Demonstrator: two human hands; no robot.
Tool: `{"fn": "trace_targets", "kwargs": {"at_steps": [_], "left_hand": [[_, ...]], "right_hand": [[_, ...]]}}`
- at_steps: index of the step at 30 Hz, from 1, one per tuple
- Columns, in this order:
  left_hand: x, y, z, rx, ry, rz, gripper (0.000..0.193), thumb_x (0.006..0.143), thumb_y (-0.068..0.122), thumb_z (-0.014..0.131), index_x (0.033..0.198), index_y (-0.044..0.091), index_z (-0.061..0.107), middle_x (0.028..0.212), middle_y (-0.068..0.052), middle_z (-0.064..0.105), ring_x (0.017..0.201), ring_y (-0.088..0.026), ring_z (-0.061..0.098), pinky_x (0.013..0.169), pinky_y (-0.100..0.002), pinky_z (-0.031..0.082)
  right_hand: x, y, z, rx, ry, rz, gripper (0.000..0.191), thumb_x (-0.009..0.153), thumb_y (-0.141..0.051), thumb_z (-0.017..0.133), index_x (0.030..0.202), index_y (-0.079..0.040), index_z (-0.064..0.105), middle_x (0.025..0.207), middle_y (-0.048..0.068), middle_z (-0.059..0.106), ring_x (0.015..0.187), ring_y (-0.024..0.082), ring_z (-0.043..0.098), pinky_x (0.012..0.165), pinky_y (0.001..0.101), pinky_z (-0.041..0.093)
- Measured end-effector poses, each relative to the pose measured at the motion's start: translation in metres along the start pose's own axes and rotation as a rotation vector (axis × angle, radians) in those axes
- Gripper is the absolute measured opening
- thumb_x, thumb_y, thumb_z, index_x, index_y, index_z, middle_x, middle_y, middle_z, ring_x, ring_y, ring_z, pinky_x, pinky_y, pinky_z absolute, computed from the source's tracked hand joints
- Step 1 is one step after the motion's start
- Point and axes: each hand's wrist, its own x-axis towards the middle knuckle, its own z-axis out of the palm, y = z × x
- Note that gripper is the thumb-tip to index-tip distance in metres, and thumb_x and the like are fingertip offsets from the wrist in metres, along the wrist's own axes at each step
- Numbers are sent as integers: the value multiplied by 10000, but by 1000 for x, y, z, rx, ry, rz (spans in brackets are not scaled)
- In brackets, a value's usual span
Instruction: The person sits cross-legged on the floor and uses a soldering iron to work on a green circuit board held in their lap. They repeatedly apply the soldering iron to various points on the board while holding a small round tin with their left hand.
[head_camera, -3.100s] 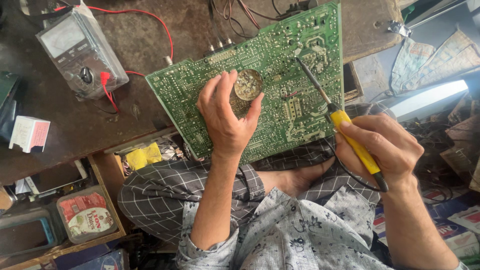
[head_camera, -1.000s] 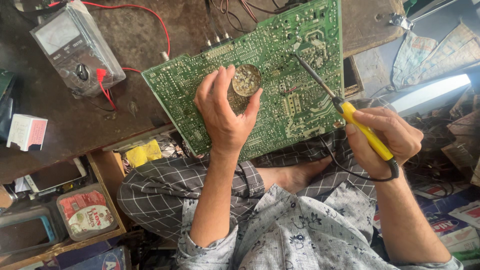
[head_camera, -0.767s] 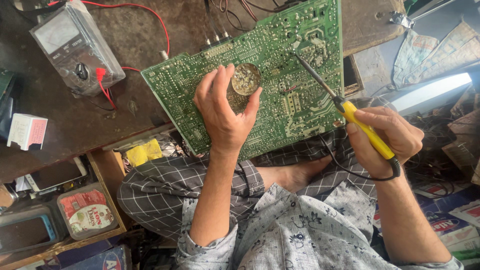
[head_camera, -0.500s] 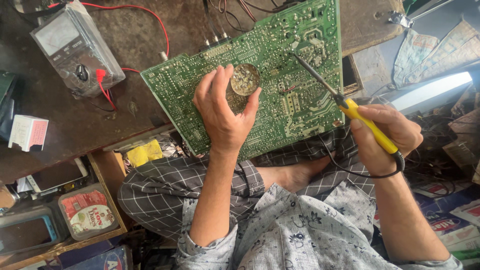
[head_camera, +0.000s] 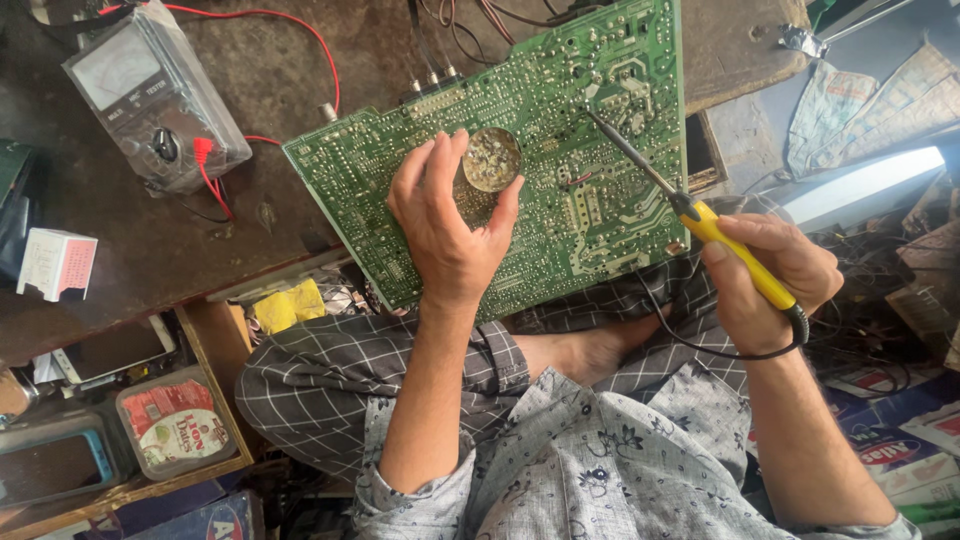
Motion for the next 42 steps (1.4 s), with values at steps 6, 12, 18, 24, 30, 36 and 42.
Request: {"fn": "trace_targets", "kwargs": {"at_steps": [6,12,18,24,30,36,42], "left_hand": [[2,-1,-3,1,1,-3,847,929,218,909,1517,32,330,1375,-103,653,1360,-257,494,1157,-456,368],[3,0,-6,-5,1,-8,849,925,216,909,1518,37,329,1377,-103,648,1360,-258,496,1155,-461,377],[3,0,-8,-9,-2,-8,847,927,214,908,1518,38,328,1378,-104,647,1361,-259,495,1151,-462,379],[2,-1,-6,-4,-2,-5,843,932,216,907,1519,40,328,1383,-103,645,1367,-253,492,1156,-463,376],[1,-4,-5,-3,-9,-14,842,930,223,908,1517,41,332,1380,-102,649,1367,-250,491,1150,-460,374],[0,-3,-6,-6,0,-14,845,931,219,909,1522,45,330,1380,-98,652,1371,-248,495,1153,-455,375],[-2,6,-6,2,11,-8,842,923,224,911,1513,40,340,1368,-103,657,1357,-256,501,1144,-453,375]], "right_hand": [[-1,3,4,45,23,28,82,1048,5,745,1108,46,707,1066,140,746,946,133,716,862,222,573],[-1,12,10,301,90,165,98,1041,-18,689,1094,63,672,954,175,718,749,153,687,695,242,556],[-5,18,8,312,95,164,110,1049,-19,685,1103,75,664,949,198,715,733,169,675,676,249,544],[-4,22,10,364,90,157,103,1057,-18,692,1106,68,662,954,196,711,746,174,679,691,258,554],[-4,22,11,371,79,138,103,1063,-14,701,1109,69,663,956,192,709,759,180,682,698,262,553],[1,20,12,413,102,139,154,1055,-63,735,1098,70,669,951,196,708,740,187,686,678,272,557],[9,13,-2,475,130,67,152,1063,-77,725,1095,61,669,954,199,724,743,183,696,685,266,574]]}}
